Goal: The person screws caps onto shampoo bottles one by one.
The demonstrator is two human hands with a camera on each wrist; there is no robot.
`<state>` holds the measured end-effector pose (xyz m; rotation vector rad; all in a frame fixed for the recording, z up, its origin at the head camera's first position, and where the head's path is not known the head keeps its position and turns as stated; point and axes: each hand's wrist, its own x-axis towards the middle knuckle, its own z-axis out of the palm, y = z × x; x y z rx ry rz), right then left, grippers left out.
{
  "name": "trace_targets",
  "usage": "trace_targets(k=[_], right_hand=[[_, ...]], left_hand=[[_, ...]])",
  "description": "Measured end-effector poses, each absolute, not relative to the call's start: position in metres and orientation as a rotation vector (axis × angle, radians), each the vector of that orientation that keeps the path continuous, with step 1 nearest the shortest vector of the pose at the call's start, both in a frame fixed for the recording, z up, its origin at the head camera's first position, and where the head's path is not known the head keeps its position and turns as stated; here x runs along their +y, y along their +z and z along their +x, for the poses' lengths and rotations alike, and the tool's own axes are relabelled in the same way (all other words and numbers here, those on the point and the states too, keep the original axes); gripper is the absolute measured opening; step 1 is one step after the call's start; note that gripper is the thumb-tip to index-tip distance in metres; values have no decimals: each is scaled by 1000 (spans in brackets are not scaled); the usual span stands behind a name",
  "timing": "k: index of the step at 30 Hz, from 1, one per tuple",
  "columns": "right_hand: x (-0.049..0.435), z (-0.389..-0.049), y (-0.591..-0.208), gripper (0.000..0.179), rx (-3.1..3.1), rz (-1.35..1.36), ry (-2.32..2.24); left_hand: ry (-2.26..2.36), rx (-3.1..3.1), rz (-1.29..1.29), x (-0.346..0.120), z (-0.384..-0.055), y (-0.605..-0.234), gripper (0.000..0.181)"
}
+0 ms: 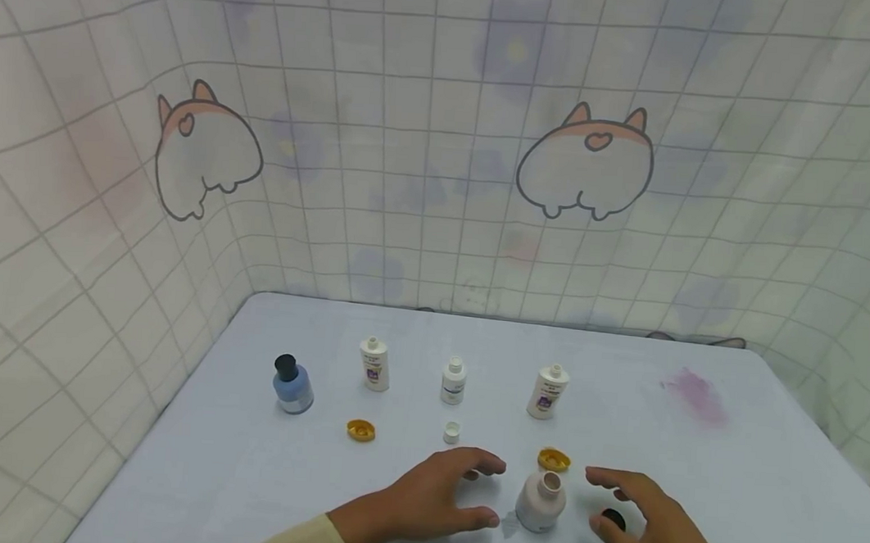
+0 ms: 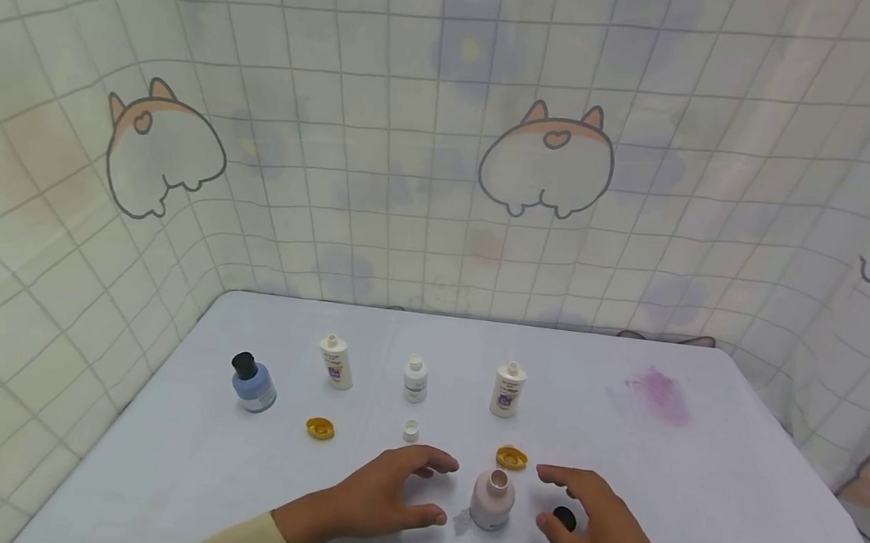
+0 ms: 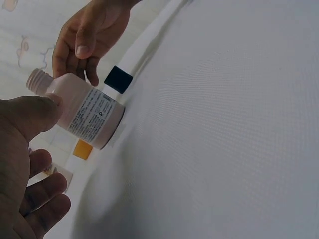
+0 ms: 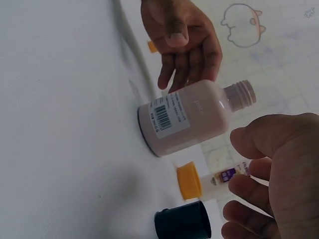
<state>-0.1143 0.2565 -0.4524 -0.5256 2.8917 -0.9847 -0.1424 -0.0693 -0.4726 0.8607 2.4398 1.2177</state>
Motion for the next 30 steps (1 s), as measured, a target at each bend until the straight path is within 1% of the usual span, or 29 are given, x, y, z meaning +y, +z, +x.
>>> trace_targets(k=[8, 19, 26, 30], right_hand=[[264, -117, -458, 56, 2840, -497, -952], [268, -119, -464, 60, 2797, -353, -884], [271, -124, -467, 66, 2735, -168, -792], [274, -126, -471, 65, 2740, -177, -757]], left_hand=[[1198, 2445, 859, -64, -145, -477, 56], [1199, 2444, 905, -55, -145, -482, 55], [1181, 2450, 920, -51, -145, -482, 55], [1168, 2450, 912, -47, -145, -482, 55]])
